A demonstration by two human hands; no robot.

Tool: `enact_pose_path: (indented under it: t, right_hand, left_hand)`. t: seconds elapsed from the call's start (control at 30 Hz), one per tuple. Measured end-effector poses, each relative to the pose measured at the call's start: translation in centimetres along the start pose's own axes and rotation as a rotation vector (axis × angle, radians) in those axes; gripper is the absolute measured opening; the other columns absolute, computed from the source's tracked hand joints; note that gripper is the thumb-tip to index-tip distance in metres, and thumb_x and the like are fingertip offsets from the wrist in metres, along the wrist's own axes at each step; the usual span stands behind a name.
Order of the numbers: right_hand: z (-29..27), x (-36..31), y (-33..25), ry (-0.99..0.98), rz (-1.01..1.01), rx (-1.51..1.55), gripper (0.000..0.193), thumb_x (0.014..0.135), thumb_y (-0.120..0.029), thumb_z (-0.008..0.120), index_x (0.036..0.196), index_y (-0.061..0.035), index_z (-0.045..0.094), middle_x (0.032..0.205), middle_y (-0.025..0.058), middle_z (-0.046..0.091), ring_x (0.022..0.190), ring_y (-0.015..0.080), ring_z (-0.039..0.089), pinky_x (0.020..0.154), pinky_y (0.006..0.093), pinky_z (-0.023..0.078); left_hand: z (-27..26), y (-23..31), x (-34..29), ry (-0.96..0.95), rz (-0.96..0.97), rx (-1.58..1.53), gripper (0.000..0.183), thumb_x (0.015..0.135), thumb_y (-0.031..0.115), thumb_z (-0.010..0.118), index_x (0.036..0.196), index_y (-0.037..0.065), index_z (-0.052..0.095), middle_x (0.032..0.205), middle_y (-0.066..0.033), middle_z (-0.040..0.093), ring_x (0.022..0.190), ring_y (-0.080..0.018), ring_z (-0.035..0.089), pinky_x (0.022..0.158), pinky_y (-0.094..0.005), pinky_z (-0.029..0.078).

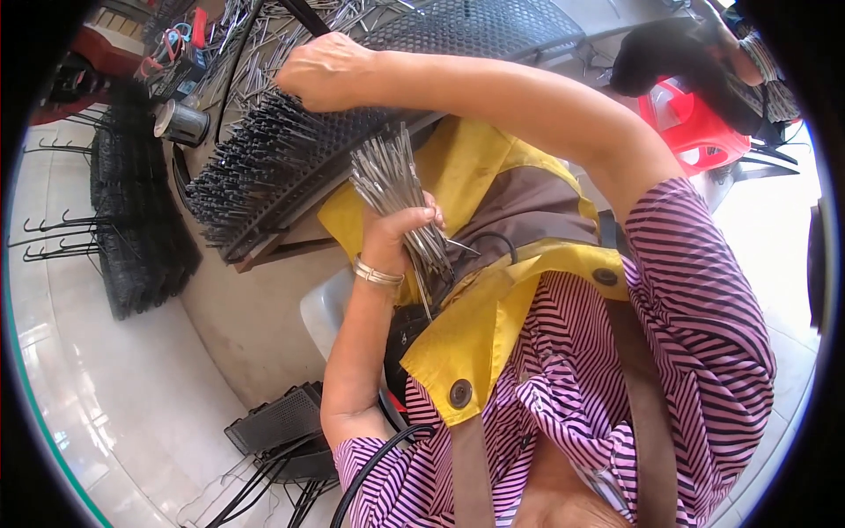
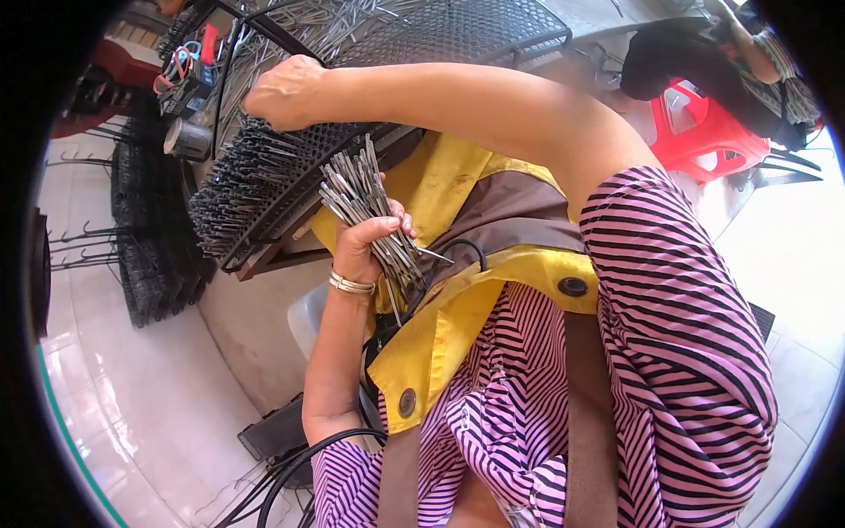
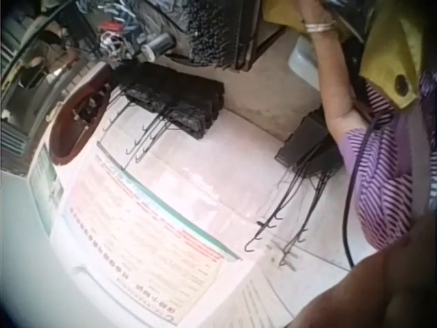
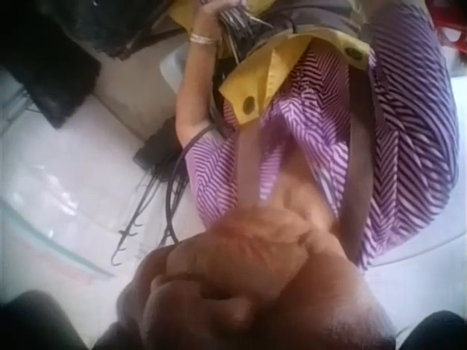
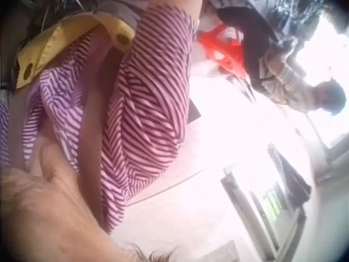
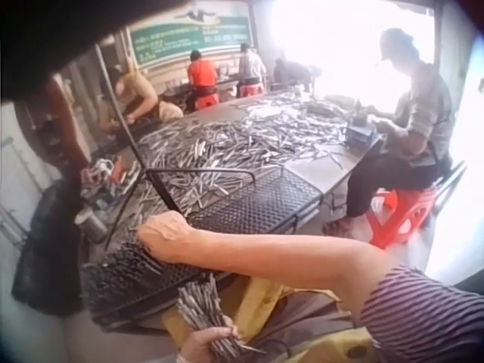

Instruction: Placing individual metal rods into a rack for assembly or processing.

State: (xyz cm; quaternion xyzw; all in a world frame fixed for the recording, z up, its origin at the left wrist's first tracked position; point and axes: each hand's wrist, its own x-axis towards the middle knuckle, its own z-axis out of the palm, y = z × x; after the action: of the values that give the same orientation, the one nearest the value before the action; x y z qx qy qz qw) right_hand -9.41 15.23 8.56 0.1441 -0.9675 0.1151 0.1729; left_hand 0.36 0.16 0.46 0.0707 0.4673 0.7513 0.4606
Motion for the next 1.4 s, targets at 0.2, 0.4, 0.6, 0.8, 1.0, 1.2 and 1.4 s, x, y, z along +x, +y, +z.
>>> enact_pose_path:
  t: [0.2, 0.4, 0.6, 0.8, 1.0, 1.2, 1.4]
  right_hand:
    - [1.5, -1.6, 1.1, 0.102, 0.14, 0.035, 0.012, 0.069, -0.011, 0.05, 0.076, -0.0061, 0.058, 0.066, 0.0145, 0.059, 0.064, 0.0333, 0.058, 0.055, 0.0419, 0.045]
    - [1.5, -3.7, 2.3, 0.279, 0.121, 0.058, 0.022, 0.08, -0.026, 0.054, 0.095, -0.0109, 0.061, 0.066, 0.0119, 0.06, 0.061, 0.0306, 0.058, 0.055, 0.038, 0.046]
    - [-1.2, -11.1, -0.2, 0.244, 0.49, 0.687, 0.029, 0.08, -0.023, 0.062, 0.1, -0.0017, 0.059, 0.064, 0.007, 0.061, 0.054, 0.0114, 0.057, 0.049, 0.0247, 0.046]
    - [-0.9, -13.7, -2.2, -0.041, 0.668, 1.308, 0.028, 0.081, -0.021, 0.062, 0.093, 0.0036, 0.058, 0.068, 0.0052, 0.06, 0.059, 0.0105, 0.057, 0.052, 0.0212, 0.046]
    - [-1.3, -13.0, -2.4, 0.035, 0.866, 1.38, 0.019, 0.08, -0.018, 0.061, 0.083, 0.0011, 0.061, 0.066, 0.0044, 0.06, 0.054, 0.0093, 0.056, 0.049, 0.0205, 0.046]
    - [-1.0, -12.3, -1.8, -0.096, 0.728, 1.271, 0.019, 0.079, -0.017, 0.061, 0.08, 0.0022, 0.06, 0.065, 0.0053, 0.059, 0.052, 0.0088, 0.055, 0.046, 0.0209, 0.045]
    - [-2.3, -11.4, 0.3, 0.022, 0.782, 1.201, 0.018, 0.081, -0.017, 0.058, 0.079, 0.0004, 0.058, 0.07, 0.0061, 0.062, 0.054, 0.0102, 0.056, 0.05, 0.0202, 0.045]
  left_hand:
    - [0.1, -0.2, -0.1, 0.008, 0.048, -0.055, 0.022, 0.062, -0.002, 0.061, 0.083, -0.003, 0.053, 0.069, -0.0092, 0.057, 0.059, -0.0194, 0.058, 0.056, -0.0312, 0.049]
    - [0.2, -0.2, 0.1, -0.007, 0.035, -0.025, 0.02, 0.062, -0.002, 0.062, 0.08, -0.003, 0.054, 0.066, -0.0089, 0.057, 0.058, -0.0187, 0.058, 0.055, -0.0299, 0.049]
    - [-0.3, -0.4, -0.3, 0.032, 0.053, -0.039, 0.024, 0.061, -0.002, 0.062, 0.084, -0.002, 0.054, 0.066, -0.0086, 0.057, 0.057, -0.0183, 0.057, 0.054, -0.0291, 0.048]
    - [0.0, -0.3, -0.3, -0.024, 0.037, 0.01, 0.043, 0.062, -0.007, 0.057, 0.103, 0.0, 0.047, 0.071, -0.011, 0.055, 0.061, -0.0221, 0.056, 0.059, -0.0335, 0.05]
    - [-0.3, -0.2, -0.3, -0.043, 0.021, 0.024, 0.039, 0.062, -0.006, 0.057, 0.1, -0.001, 0.048, 0.069, -0.0106, 0.054, 0.06, -0.0218, 0.055, 0.06, -0.0325, 0.049]
    - [-0.3, -0.2, -0.3, -0.059, 0.055, 0.027, 0.033, 0.061, -0.005, 0.06, 0.093, 0.0, 0.05, 0.07, -0.01, 0.056, 0.06, -0.0201, 0.057, 0.057, -0.0304, 0.049]
    - [-0.6, -0.4, -0.2, -0.052, 0.023, -0.005, 0.043, 0.062, -0.008, 0.058, 0.103, 0.0, 0.047, 0.071, -0.011, 0.055, 0.062, -0.0218, 0.057, 0.059, -0.0335, 0.049]
